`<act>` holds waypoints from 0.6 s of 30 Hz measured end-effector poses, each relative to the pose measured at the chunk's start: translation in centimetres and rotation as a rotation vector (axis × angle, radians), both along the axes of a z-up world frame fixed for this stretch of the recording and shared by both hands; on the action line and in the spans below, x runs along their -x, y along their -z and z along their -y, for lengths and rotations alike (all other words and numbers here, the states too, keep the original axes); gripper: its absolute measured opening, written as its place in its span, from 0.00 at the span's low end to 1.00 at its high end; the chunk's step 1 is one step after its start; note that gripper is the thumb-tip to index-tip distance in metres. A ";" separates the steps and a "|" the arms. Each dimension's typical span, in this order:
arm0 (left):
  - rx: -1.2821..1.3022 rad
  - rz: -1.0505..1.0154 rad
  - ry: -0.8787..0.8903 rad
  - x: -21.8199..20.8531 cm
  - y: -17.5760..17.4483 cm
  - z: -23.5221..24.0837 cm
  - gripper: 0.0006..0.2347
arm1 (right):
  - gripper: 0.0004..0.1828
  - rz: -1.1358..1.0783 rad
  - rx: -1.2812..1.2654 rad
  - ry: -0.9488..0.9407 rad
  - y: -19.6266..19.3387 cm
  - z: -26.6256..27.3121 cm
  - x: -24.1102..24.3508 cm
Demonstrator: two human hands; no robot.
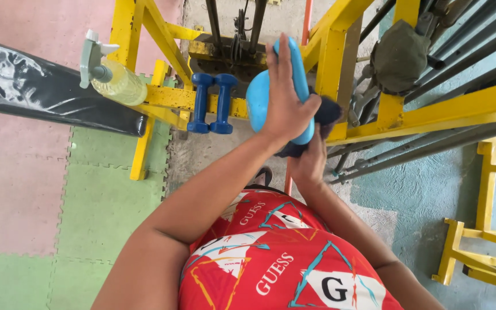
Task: Cleaning and wiping down various gym weights, including dumbbells and kettlebells, with a spray and cloth.
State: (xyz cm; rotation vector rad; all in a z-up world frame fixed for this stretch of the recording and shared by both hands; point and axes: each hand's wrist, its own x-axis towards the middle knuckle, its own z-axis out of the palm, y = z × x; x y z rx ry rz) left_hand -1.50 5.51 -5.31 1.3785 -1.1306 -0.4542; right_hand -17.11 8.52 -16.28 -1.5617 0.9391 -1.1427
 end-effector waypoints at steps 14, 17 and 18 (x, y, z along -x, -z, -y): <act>-0.033 0.047 -0.065 -0.7 0.8 0.6 0.49 | 0.44 0.057 -0.026 -0.176 -10.2 1.8 -1.0; -0.095 0.047 -0.031 -1.3 1.0 1.0 0.50 | 0.43 -0.028 -0.016 -0.203 -10.2 2.6 -1.7; -0.122 0.045 -0.008 -1.5 0.9 1.1 0.52 | 0.41 -0.041 -0.008 -0.213 -10.1 2.8 -2.0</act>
